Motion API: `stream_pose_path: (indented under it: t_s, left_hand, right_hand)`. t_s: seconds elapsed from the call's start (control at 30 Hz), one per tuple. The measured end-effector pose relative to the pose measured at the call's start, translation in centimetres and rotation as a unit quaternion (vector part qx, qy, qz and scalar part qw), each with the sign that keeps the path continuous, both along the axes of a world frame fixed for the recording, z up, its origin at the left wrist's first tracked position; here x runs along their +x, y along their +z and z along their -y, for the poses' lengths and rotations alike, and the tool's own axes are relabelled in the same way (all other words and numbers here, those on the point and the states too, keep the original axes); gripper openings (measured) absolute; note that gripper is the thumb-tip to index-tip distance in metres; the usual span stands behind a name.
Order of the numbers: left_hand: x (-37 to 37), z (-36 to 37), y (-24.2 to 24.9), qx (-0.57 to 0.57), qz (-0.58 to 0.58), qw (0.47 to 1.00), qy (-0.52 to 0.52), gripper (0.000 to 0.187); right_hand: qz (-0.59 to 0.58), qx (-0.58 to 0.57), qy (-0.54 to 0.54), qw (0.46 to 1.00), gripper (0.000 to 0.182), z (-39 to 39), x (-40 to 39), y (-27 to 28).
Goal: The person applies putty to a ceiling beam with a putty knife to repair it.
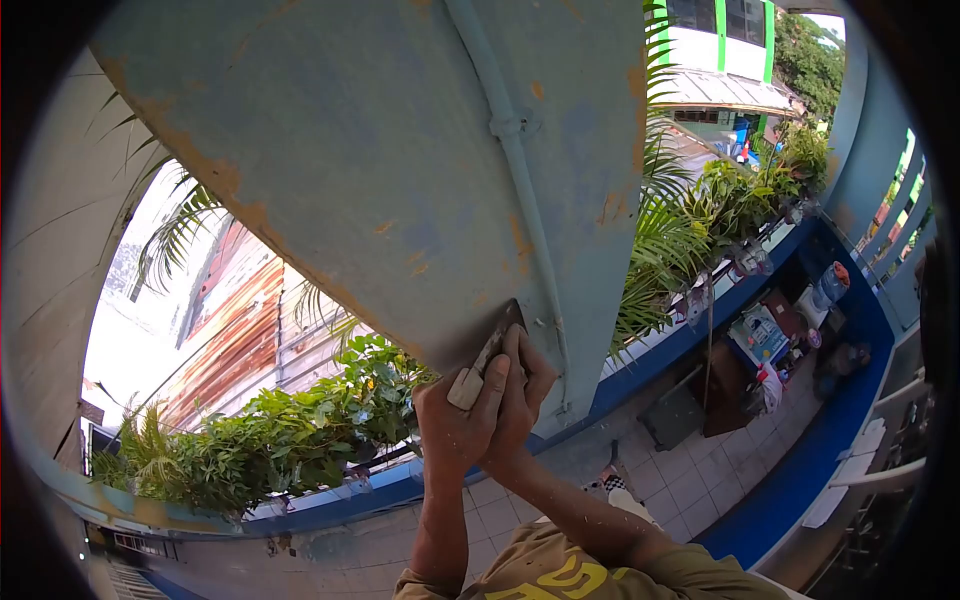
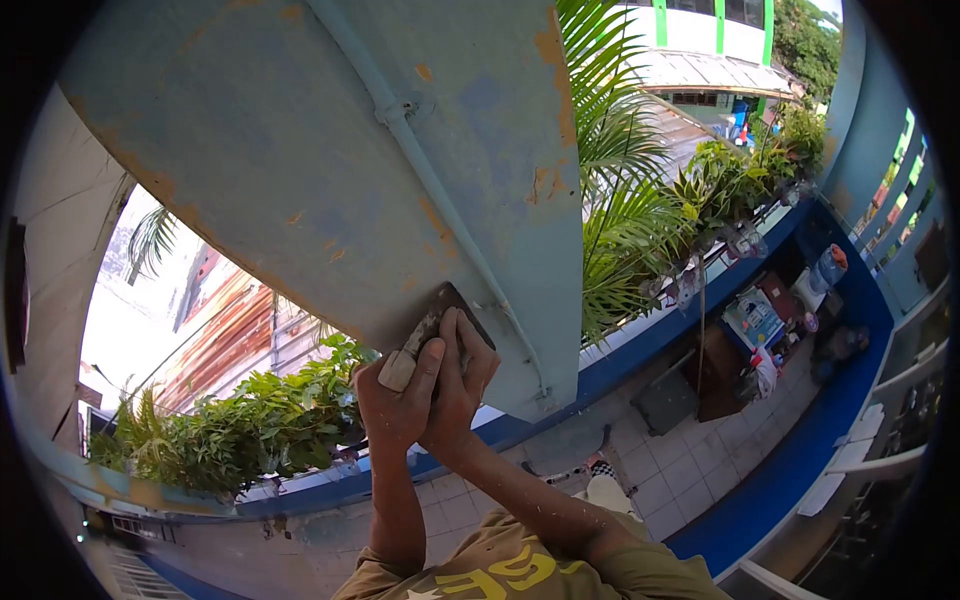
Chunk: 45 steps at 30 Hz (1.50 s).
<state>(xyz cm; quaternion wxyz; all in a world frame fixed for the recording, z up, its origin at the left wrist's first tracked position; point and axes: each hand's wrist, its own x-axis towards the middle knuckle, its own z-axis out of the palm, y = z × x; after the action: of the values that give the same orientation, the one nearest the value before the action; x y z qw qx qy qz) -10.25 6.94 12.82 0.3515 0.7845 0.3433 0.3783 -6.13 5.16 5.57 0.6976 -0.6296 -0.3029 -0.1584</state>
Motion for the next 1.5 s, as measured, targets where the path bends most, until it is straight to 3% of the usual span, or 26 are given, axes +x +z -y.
stream_pose_path:
  t_s: [0.13, 0.3, 0.43, 0.6, 0.7, 0.8, 0.93, 1.03, 1.23, 1.33, 1.43, 1.5]
  left_hand:
    - [0.3, 0.0, 0.0, 0.025, 0.050, 0.998, 0.022, 0.030]
    - [1.1, -0.8, 0.7, -0.007, 0.035, 0.999, -0.038, 0.030]
    - [0.1, -0.3, 0.8, 0.023, 0.008, 1.000, -0.016, 0.029]
    - [0.6, -1.0, 1.7, -0.008, 0.001, 0.999, -0.034, 0.026]
    - [1.2, -2.0, 1.4, 0.001, -0.002, 0.999, -0.038, 0.025]
    - [1.9, -1.7, 2.0, 0.026, -0.003, 0.999, -0.044, 0.024]
    - [1.5, -0.2, 2.4, 0.090, -0.030, 0.995, -0.005, 0.023]
    - [1.6, -0.2, 2.1, 0.073, 0.012, 0.997, 0.023, 0.022]
    - [2.0, 0.4, 3.1, 0.140, -0.050, 0.988, 0.028, 0.021]
    - [2.1, 0.5, 3.5, 0.117, -0.005, 0.992, 0.038, 0.022]
    - [2.3, 0.3, 3.4, 0.121, -0.061, 0.990, 0.026, 0.023]
    - [2.1, 0.9, 3.8, 0.156, -0.082, 0.984, 0.036, 0.024]
  right_hand:
    - [0.012, -0.002, 0.029, 1.000, 0.064, -0.2, -0.1, 0.1]
    - [-0.027, 0.030, 0.006, 0.999, 0.074, -0.8, 0.4, 0.8]
    - [-0.027, 0.015, 0.047, 0.998, 0.076, -0.3, -0.3, -0.2]
    - [0.046, -0.045, 0.005, 0.998, 0.076, 0.8, 1.0, 1.2]
    - [0.114, -0.068, -0.003, 0.991, 0.079, 0.8, 0.7, -0.7]
    - [0.079, 0.008, 0.002, 0.997, 0.079, -0.6, 1.0, -1.0]
    - [0.084, -0.012, 0.006, 0.996, 0.078, -1.1, 0.0, -1.6]
    - [0.073, -0.007, 0.047, 0.996, 0.081, -0.7, -0.2, -1.2]
    - [-0.022, 0.021, 0.046, 0.998, 0.079, -0.2, -1.2, 1.2]
    - [-0.017, 0.019, 0.065, 0.998, 0.073, -0.2, -1.5, 1.2]
    - [-0.023, 0.022, 0.045, 0.998, 0.073, -0.7, -1.1, 1.3]
    - [-0.094, 0.044, 0.093, 0.990, 0.072, -0.5, -2.0, 1.2]
